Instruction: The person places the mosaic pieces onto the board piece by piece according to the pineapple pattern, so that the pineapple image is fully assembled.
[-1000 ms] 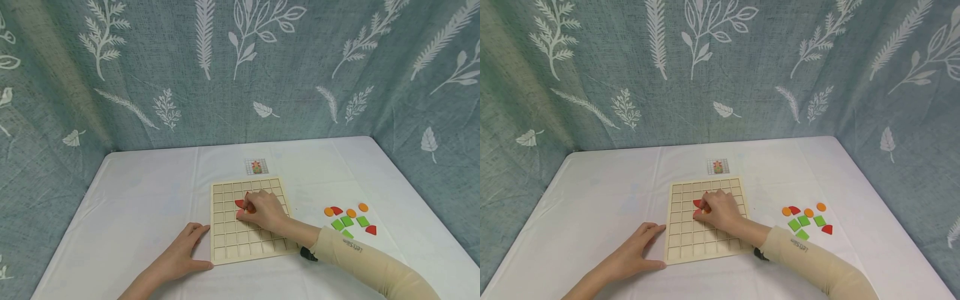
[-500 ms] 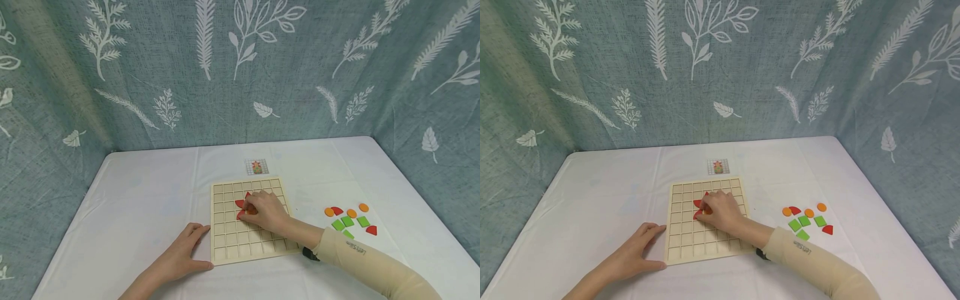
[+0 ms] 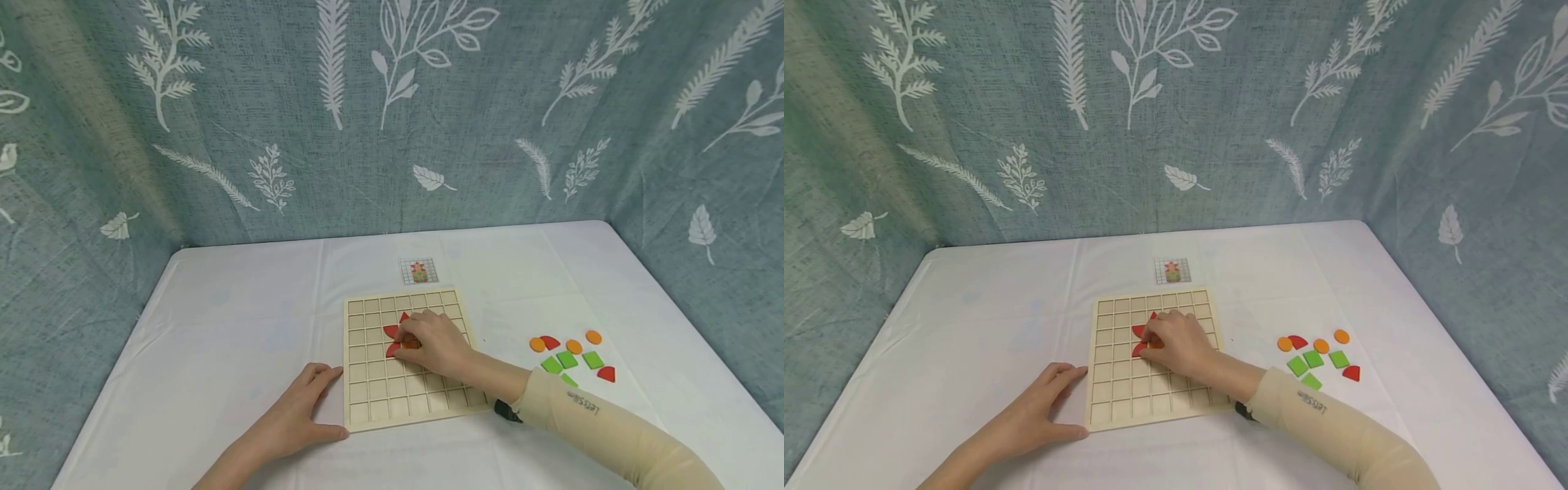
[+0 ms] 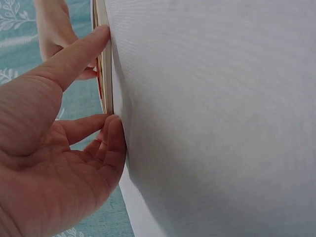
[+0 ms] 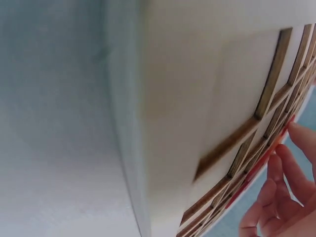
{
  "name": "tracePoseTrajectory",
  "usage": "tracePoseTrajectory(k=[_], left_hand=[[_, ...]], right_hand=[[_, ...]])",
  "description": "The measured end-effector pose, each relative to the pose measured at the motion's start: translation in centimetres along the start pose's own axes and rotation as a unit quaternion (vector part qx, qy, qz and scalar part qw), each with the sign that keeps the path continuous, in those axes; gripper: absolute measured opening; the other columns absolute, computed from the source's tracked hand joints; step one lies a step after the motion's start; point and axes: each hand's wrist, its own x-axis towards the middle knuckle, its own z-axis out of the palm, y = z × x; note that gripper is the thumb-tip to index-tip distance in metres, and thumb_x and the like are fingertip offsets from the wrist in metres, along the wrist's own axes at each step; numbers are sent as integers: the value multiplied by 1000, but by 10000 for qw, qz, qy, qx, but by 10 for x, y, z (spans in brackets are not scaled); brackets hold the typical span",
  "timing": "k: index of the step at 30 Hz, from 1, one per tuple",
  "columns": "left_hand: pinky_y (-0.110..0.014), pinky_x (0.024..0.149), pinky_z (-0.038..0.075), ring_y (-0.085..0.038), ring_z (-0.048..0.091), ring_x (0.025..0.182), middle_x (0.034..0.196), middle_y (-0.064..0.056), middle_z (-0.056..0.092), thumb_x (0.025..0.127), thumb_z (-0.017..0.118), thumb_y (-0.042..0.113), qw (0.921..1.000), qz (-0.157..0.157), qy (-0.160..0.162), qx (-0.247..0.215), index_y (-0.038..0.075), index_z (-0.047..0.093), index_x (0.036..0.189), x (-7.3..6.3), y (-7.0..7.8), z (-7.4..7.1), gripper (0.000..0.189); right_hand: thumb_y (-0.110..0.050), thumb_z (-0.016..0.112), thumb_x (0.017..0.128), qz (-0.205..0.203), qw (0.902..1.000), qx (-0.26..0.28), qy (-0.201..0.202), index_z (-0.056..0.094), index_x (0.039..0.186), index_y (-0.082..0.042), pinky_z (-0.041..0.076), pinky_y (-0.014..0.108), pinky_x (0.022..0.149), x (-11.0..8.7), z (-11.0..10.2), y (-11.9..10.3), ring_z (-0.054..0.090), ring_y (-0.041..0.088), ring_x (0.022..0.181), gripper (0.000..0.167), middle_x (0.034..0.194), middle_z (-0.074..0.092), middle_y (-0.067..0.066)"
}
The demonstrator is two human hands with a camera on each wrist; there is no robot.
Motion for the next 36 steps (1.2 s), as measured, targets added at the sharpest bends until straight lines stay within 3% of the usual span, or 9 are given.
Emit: tracePoseTrajectory(k=[7,11,17,25,36], left_hand=[[-39,92,44,-17,46,105,128,-3,43,69,87,41,10000,-7,-5,-1,3,46,142,0,0,0,92],[-40,92,43,-17,46,105,128,-3,43,69,87,40,10000,-26,-18,-15,3,46,142,0,0,0,92],[-41,93,44,-17,46,105,129,-3,43,69,87,40,10000,-90,-7,16,3,46,142,0,1,1,92],[-39,93,44,-15,46,105,128,-1,43,69,87,39,9999,-142,-17,35,4,46,142,1,2,3,91],[-37,89,44,-14,46,101,127,-1,44,68,88,38,9997,-205,32,92,4,46,142,2,2,5,91]], right_hand=[[-29,79,83,65,9996,217,-179,73,93,-16,38,26,64,-1,-2,2,49,11,74,16,78,60,-6],[-26,74,88,332,9974,610,-167,73,94,-14,42,25,64,0,-7,5,51,10,73,14,79,61,-8],[-21,70,91,708,9931,929,143,73,94,-14,44,28,68,-4,-21,14,53,12,74,8,81,61,-10],[-22,69,91,1293,9814,1287,607,74,100,-14,44,30,66,-22,-43,31,52,11,76,13,87,64,-8],[-23,71,91,1964,9693,1183,886,71,111,-11,47,33,70,-50,-63,54,56,15,84,23,96,66,-2]])
